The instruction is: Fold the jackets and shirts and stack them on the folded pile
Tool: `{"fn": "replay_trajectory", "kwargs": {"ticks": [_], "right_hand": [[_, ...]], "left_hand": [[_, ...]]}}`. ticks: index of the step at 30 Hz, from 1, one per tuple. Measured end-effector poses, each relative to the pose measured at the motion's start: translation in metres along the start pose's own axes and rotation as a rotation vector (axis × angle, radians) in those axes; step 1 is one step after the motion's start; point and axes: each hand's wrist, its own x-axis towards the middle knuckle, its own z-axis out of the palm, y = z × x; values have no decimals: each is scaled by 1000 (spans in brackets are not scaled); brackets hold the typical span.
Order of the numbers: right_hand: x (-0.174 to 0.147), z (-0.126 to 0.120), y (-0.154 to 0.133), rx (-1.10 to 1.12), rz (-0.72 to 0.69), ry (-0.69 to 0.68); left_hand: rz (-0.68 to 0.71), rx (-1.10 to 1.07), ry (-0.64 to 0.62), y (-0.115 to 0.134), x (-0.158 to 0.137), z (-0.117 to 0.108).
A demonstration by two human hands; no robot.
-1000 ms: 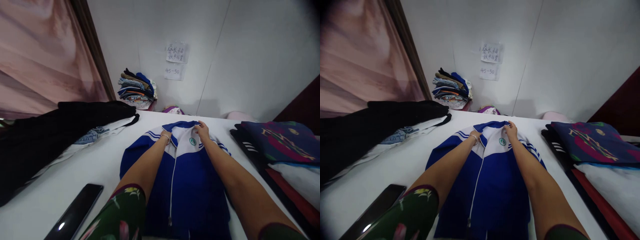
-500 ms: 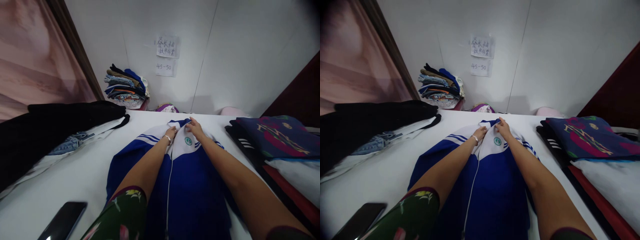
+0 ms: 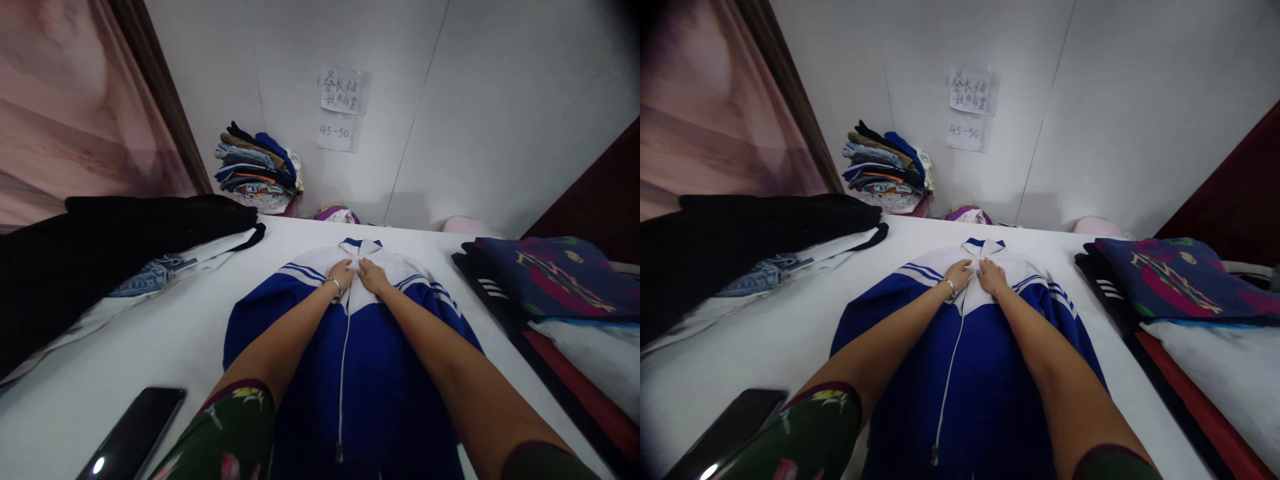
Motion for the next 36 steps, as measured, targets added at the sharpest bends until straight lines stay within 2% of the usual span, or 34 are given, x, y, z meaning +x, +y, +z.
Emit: {"fn": "replay_trajectory", "kwargs": {"ticks": [4,8,14,16,19,23,25,28,32,36], "right_hand": [[-30,-4,-2,-44,-13,-50],[-77,-10,-4,-38,-27,-107],[-178,-16,-9,68,-102,-165],[-215,-19,-9,97,-119,-169],[-266,-24,-1,172,-118,-85],[-314,-27,28,349,42,223],[-328,-28,42,417,146,342],[-334,-30,50,500,262,390],[-325,-34,42,563,338,305],[-318,-36,41,575,298,228]], "left_hand": [[140,200,-120,7,-42,-1],[193,335,-188,9,-84,-6],[307,768,-257,3,-152,-22],[330,837,-264,-1,-175,-27],[327,874,-268,-6,-206,-34],[324,907,-260,-5,-237,-41],[335,915,-284,0,-251,-40],[373,892,-362,7,-267,-32],[425,886,-360,6,-275,-22],[473,874,-337,0,-277,-23]]}}
